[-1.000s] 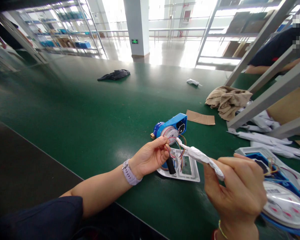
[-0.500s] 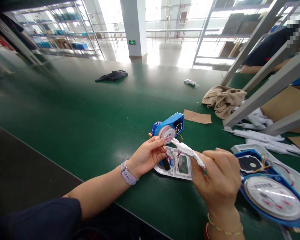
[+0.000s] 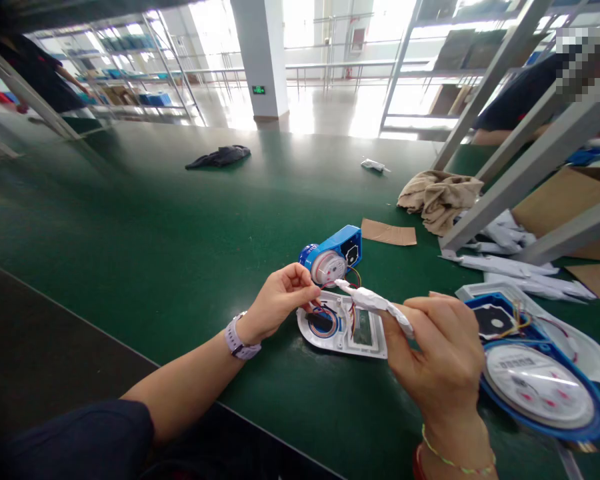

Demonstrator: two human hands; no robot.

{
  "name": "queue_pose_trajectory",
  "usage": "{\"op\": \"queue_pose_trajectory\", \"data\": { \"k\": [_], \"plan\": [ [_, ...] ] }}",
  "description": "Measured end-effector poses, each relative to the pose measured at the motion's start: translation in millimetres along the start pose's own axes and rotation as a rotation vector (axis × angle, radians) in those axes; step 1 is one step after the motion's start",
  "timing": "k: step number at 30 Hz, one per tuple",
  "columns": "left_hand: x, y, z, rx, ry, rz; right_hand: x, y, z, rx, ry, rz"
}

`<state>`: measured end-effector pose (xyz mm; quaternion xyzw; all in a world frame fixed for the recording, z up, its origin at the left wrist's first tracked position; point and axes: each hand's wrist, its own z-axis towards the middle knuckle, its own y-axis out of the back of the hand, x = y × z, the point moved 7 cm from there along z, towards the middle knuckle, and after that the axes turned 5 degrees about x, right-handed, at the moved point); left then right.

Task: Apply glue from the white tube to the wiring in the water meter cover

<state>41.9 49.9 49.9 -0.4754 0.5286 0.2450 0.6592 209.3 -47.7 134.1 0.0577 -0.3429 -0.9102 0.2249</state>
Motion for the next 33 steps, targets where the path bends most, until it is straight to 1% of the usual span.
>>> {"op": "queue_pose_trajectory", "data": {
  "k": [4,7,10,13,16,19,22,26,29,31,33],
  "plan": [
    [-1,4.5,2,0.064,0.032,0.218,2,-4,1,0.000,0.027,0.031],
    [1,7.3,2,0.084,0.064,0.297,0,-4,1,-0.003,0.034,0.031],
    [5,10.5,2,0.077,0.108,0.277,-3,-2,1,-0.006,0.022,0.032],
    [11,13.8,1,0.058,0.161,0.198,-5,0,1,-0.008,0.011,0.040],
    [16,14.9,0,0.060,0.211,0.109,-2,-4,3,0.013,0.008,0.057],
    [18,14.7,-1,0.071,0.232,0.073,0,-10,3,0.051,-0.001,0.072],
    [18,15.0,-1,0.076,0.229,0.096,0,-12,3,0.064,-0.026,0.085],
    [13,14.2,-1,0.110,0.151,0.197,-7,-10,1,0.072,-0.081,0.103],
    [6,11.8,-3,0.152,0.056,0.396,-14,-10,2,0.124,-0.141,0.165],
    [-2,8.7,-6,0.177,-0.063,0.581,-19,-10,2,0.166,-0.185,0.219],
    [-11,3.3,-11,0.216,-0.224,0.748,-23,-10,2,0.201,-0.221,0.259]
  ]
}}
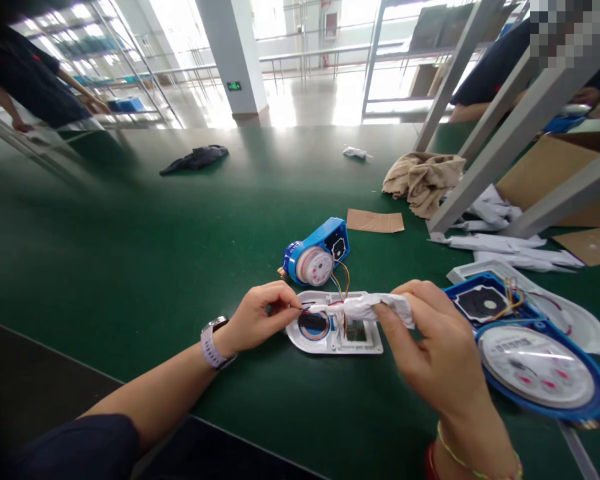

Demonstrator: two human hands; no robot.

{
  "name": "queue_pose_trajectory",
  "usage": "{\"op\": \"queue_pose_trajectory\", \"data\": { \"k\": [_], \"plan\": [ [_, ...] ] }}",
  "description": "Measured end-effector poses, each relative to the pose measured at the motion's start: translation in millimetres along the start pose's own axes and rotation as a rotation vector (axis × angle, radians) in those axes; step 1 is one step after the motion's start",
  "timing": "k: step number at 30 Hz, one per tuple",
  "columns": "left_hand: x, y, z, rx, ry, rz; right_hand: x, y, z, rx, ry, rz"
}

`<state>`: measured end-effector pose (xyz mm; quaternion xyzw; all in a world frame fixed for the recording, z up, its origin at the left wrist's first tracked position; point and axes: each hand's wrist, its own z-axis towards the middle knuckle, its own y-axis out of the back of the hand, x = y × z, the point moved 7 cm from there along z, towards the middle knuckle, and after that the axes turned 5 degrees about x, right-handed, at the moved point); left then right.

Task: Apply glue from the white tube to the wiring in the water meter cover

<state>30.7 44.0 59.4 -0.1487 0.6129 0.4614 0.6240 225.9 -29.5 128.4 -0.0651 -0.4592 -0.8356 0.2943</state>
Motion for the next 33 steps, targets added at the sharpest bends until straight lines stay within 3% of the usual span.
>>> {"op": "queue_pose_trajectory", "data": {
  "k": [4,9,13,19,25,30,33],
  "plan": [
    [-16,-1.4,-5,0.022,-0.246,0.238,-5,5,-1,0.037,-0.041,0.051],
    [-20,-5.6,-9,0.059,-0.393,0.467,-12,10,-1,0.027,-0.107,0.065],
    [-23,-7.4,-13,0.099,-0.466,0.526,-11,3,3,0.056,-0.086,0.050],
    [-20,-9.5,-11,0.191,-0.403,0.535,-3,-9,5,0.104,-0.029,0.101],
    [-26,-2.9,-10,0.033,-0.432,0.503,-7,-2,5,0.082,-0.104,0.066],
    [-18,3.0,-3,-0.060,-0.190,0.168,-13,0,1,0.025,-0.207,0.094],
    [-7,2.3,2,-0.117,0.025,-0.101,-14,1,-1,-0.037,-0.261,0.083]
  ]
}}
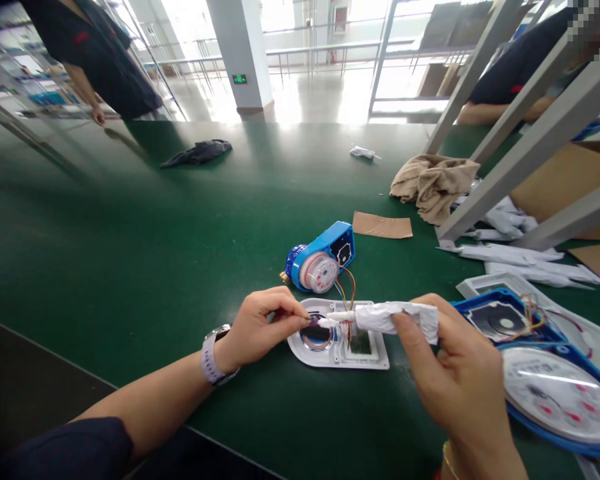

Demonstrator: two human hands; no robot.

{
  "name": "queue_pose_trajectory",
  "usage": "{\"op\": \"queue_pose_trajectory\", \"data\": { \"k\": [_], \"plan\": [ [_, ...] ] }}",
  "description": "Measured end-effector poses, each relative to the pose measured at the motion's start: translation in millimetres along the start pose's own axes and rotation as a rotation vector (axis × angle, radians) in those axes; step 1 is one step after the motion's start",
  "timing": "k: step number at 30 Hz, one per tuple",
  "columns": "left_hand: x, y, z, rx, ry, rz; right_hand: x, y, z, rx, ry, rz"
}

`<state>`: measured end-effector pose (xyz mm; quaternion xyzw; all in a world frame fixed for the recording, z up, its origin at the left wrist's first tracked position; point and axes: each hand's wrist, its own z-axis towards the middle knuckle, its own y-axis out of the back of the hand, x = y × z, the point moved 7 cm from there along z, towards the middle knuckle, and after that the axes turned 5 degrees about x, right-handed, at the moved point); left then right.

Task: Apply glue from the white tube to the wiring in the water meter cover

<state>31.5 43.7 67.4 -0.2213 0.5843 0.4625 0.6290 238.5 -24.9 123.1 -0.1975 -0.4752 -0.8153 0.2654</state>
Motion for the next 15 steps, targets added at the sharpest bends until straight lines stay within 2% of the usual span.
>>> {"op": "queue_pose_trajectory", "data": {
  "k": [4,9,15],
  "plan": [
    [14,-14.2,5,0.037,0.284,-0.402,-6,5,-1,-0.069,-0.054,0.052],
    [10,-27.1,14,0.098,0.445,-0.668,-20,11,-2,-0.106,-0.068,0.130],
    [5,-43.0,20,0.107,0.691,-0.996,-32,20,-5,-0.156,-0.065,0.026]
  ]
}}
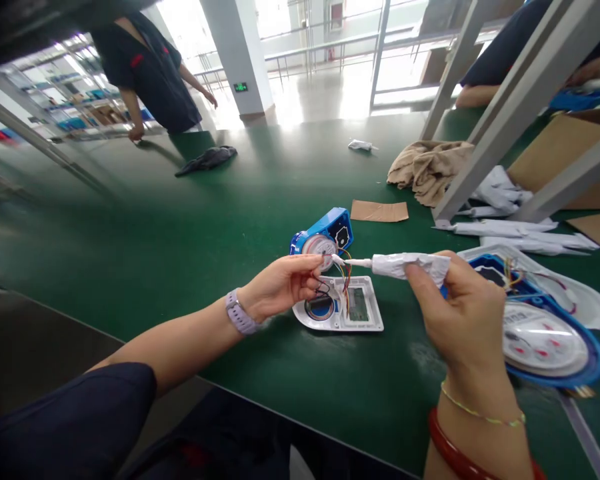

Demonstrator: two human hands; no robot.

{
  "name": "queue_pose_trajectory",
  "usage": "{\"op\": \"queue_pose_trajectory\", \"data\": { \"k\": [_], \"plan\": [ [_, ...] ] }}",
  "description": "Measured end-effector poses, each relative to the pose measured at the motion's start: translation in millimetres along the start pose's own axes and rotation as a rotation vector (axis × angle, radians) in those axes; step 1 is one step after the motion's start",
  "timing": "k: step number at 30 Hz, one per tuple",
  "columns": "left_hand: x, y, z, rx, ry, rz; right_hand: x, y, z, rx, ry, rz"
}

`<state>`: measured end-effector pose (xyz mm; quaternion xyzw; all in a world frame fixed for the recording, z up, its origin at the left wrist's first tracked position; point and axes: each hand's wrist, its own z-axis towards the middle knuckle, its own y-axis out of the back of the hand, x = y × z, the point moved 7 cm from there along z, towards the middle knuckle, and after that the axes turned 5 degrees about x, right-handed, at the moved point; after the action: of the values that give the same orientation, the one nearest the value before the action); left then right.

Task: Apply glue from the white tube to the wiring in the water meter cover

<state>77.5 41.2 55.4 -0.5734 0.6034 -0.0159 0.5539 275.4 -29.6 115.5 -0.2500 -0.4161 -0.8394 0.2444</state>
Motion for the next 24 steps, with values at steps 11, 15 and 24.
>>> {"op": "queue_pose_trajectory", "data": {
  "k": [11,15,24],
  "plan": [
    [7,-28.7,15,-0.058,0.022,-0.151,18,8,1,-0.145,0.285,-0.135],
    [8,-31.9,18,-0.099,-0.010,-0.151,16,2,-1,-0.175,0.309,-0.143],
    [9,-33.2,23,-0.118,-0.042,-0.160,21,-2,-5,-0.190,0.363,-0.219]
  ]
}}
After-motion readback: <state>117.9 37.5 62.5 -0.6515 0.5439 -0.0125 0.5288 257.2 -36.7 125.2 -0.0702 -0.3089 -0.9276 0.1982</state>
